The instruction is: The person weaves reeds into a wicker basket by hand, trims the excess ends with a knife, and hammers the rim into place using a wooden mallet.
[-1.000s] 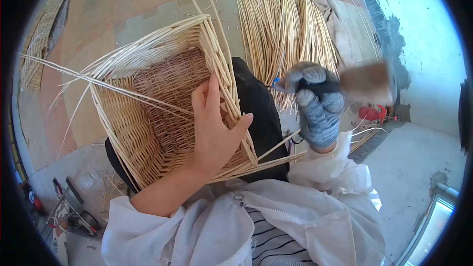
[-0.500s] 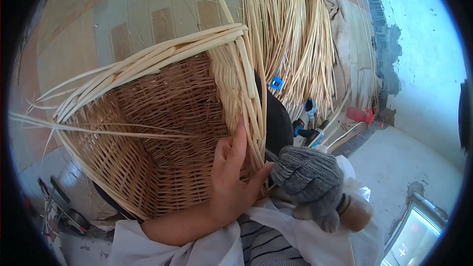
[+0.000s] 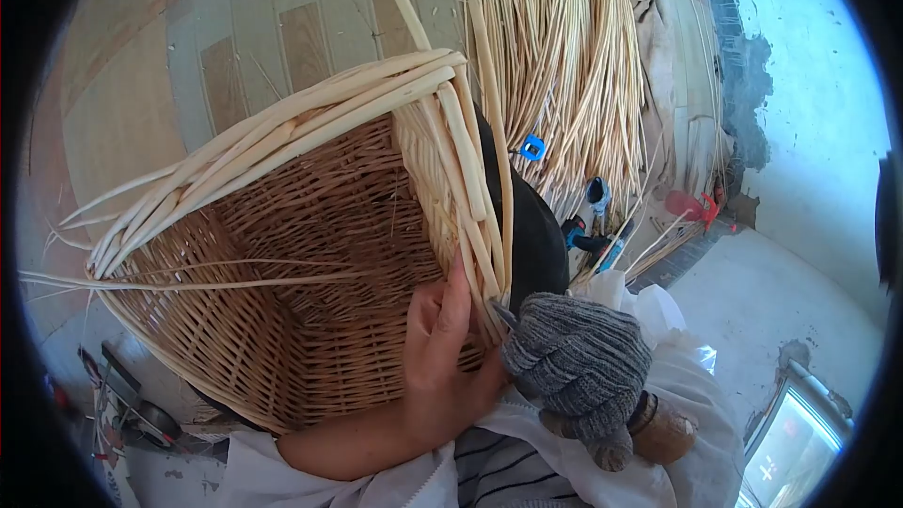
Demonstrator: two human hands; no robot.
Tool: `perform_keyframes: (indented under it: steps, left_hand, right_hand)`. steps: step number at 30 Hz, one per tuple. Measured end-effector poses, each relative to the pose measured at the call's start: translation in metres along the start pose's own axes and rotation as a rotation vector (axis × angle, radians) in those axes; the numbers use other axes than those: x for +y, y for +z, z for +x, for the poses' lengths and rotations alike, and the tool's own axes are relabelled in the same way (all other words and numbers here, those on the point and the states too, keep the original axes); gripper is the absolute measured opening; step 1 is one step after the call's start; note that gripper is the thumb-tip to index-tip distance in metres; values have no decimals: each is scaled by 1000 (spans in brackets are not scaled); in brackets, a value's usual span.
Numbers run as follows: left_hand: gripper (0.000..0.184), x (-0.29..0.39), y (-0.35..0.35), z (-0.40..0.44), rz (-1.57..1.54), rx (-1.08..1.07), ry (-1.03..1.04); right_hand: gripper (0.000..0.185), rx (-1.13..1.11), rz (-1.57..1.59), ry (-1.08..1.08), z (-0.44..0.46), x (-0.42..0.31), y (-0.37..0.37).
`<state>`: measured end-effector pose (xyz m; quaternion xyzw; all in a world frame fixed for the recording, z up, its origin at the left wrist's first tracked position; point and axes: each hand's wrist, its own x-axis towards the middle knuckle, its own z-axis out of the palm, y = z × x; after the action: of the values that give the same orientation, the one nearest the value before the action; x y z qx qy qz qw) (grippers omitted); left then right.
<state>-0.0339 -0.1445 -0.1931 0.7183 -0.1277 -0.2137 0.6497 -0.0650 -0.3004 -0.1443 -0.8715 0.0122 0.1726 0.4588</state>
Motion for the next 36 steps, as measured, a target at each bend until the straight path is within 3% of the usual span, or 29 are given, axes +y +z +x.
perform_keyframes:
  steps: [21, 27, 29, 30, 32, 34, 36]
  left_hand:
    - [75, -1, -2, 7, 61, 23, 74]
    - [90, 4, -9, 4, 165, -126, 24]
    - [104, 10, -13, 6, 484, -122, 50]
    - [104, 19, -19, 3, 495, -124, 73]
    - [108, 45, -30, -7, 268, 44, 266]
    - [99, 60, -26, -26, 110, -45, 356]
    - [88, 56, -29, -46, -495, 101, -127]
  right_hand:
    - [32, -180, 321, -122, 9, 57, 38]
    - [31, -222, 346, -260, 10, 47, 33]
    - [30, -223, 343, -312, 4, 35, 31]
    - [30, -217, 346, -334, -3, 30, 31]
    - [30, -197, 357, -374, -16, 19, 29]
    - [29, -176, 369, -385, -36, 2, 32]
    - [20, 49, 487, -457, -28, -11, 23]
